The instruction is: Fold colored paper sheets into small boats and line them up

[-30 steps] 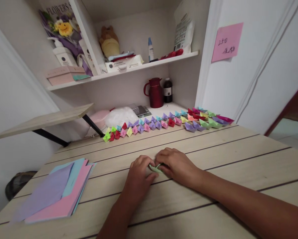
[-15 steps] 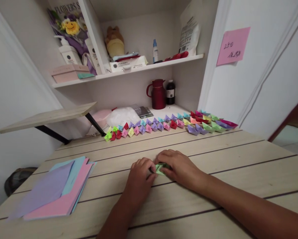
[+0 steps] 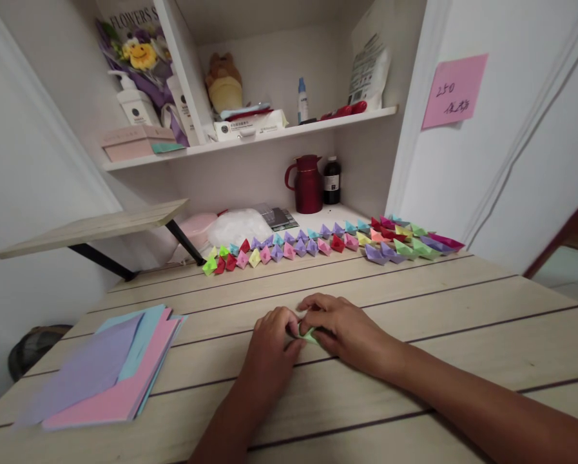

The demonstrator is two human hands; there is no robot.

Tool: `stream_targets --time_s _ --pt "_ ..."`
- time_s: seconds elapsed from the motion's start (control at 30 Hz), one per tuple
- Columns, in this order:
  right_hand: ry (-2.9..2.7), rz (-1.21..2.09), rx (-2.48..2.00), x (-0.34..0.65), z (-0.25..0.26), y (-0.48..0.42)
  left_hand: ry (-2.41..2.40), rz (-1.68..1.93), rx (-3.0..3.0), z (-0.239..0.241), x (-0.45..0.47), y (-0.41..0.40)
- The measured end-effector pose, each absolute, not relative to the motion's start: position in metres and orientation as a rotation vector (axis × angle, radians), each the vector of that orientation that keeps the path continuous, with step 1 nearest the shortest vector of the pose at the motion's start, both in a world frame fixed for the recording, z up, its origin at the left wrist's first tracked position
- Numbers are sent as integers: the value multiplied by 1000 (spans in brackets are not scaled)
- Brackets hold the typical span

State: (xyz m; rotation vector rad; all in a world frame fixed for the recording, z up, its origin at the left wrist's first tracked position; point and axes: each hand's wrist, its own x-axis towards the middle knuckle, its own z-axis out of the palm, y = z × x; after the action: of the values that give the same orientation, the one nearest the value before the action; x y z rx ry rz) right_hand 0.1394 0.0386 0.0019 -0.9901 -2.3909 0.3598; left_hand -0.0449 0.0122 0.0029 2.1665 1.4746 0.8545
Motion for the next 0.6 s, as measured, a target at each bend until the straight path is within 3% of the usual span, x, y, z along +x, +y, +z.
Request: stream_targets --time_s 0.33,0.6 --pt "-2435 358 -1116 137 9 43 1519 840 2183 0 -42 13" --pt "-2390 560 -1060 146 5 49 1502 777 2330 -1 -42 11"
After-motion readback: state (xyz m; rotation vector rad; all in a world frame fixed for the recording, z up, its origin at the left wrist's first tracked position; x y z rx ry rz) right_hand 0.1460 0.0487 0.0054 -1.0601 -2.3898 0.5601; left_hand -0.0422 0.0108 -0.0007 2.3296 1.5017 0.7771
